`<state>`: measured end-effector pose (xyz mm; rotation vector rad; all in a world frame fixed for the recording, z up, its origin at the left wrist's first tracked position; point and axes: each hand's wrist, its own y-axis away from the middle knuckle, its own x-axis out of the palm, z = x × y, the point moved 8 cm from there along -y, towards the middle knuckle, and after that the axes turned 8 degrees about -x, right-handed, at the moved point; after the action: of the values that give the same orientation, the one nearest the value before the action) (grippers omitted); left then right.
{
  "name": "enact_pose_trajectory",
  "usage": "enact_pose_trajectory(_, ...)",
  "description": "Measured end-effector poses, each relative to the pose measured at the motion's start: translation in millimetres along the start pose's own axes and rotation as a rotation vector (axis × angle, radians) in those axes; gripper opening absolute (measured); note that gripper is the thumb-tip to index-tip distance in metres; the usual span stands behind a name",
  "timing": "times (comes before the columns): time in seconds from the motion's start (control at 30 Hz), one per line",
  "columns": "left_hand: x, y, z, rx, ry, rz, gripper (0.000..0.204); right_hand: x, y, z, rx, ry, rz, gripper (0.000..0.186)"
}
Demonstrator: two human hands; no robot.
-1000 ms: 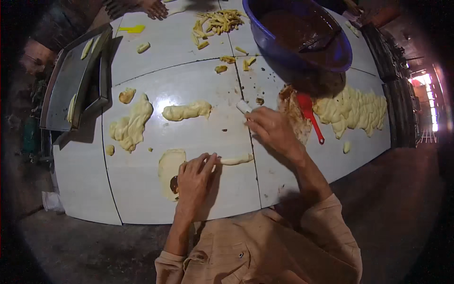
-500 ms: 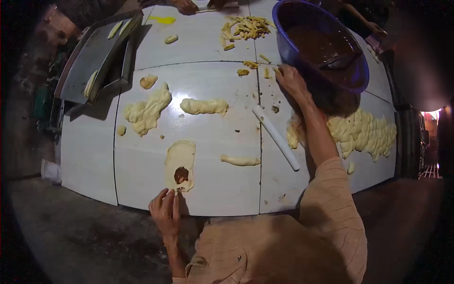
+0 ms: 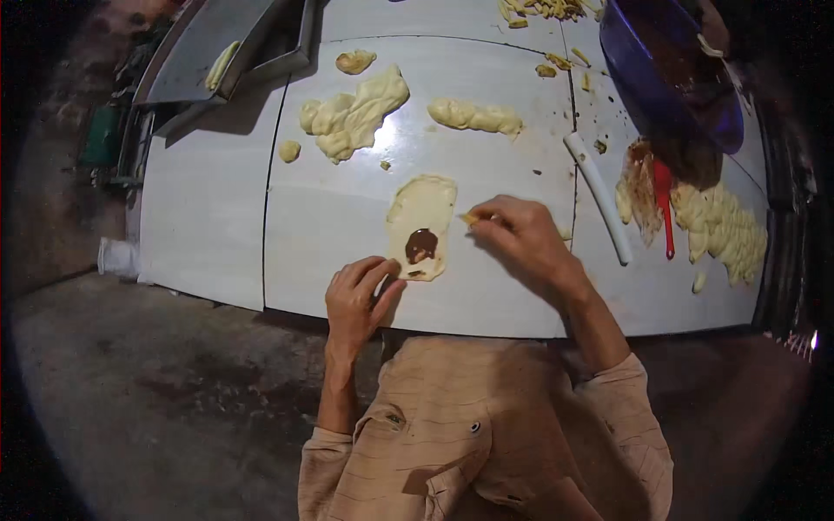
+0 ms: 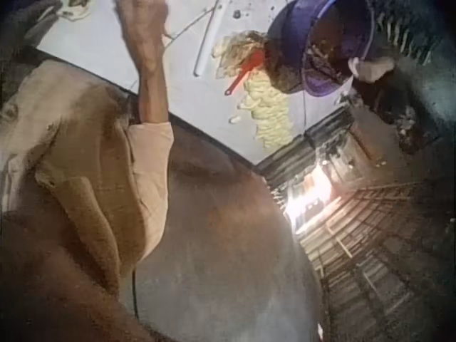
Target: The person flattens portions of dough on a table using a rolling pin, spreads chocolate filling onto each piece using a spatula, adds banana slices to the filling, and rolls up the dough by hand.
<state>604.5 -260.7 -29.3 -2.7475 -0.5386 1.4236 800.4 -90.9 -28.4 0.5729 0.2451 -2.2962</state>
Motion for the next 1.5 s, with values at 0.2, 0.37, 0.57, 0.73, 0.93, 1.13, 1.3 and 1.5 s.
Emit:
enact_pose_trajectory(0.2,-0.5,-22.4,5.6,0.246,0.134,0.178,0.021,69.6,0.4,38.0,-0.114,0.119,0.009,0.019)
enact_pose_trajectory(0.37,0.5,-36.4,11.5,0.341,0.262,0.274,0.02,72.8,-1.6,48.3,-0.148,0.41,-0.089,0.012)
enact_pose_trajectory(0.57,6.8,-42.1,11.4,0.452,0.246,0.384,0.017,80.4,8.0,51.8,-0.135,0.466,-0.066,0.015)
enact_pose_trajectory(0.73,6.8,-43.8,4.0,0.5,0.203,0.395,0.016,87.4,31.3,52.9,-0.132,0.493,0.001,0.018)
enact_pose_trajectory(0.93,10.3,-44.8,0.5,0.465,0.236,0.367,0.015,99.8,45.0,45.4,-0.24,0.579,-0.102,0.014)
enact_pose_trajectory(1.13,7.2,-70.3,16.2,0.13,0.311,0.166,0.014,65.8,29.8,31.8,0.059,0.209,-0.301,0.015)
enact_pose_trajectory(1.3,18.4,-71.2,13.3,0.191,0.181,0.206,0.02,72.4,16.0,29.8,-0.071,0.49,-0.154,0.013)
enact_pose_trajectory(1.5,16.0,-67.2,-1.5,0.409,0.066,0.279,0.026,66.8,21.6,41.3,-0.087,0.43,-0.155,0.026)
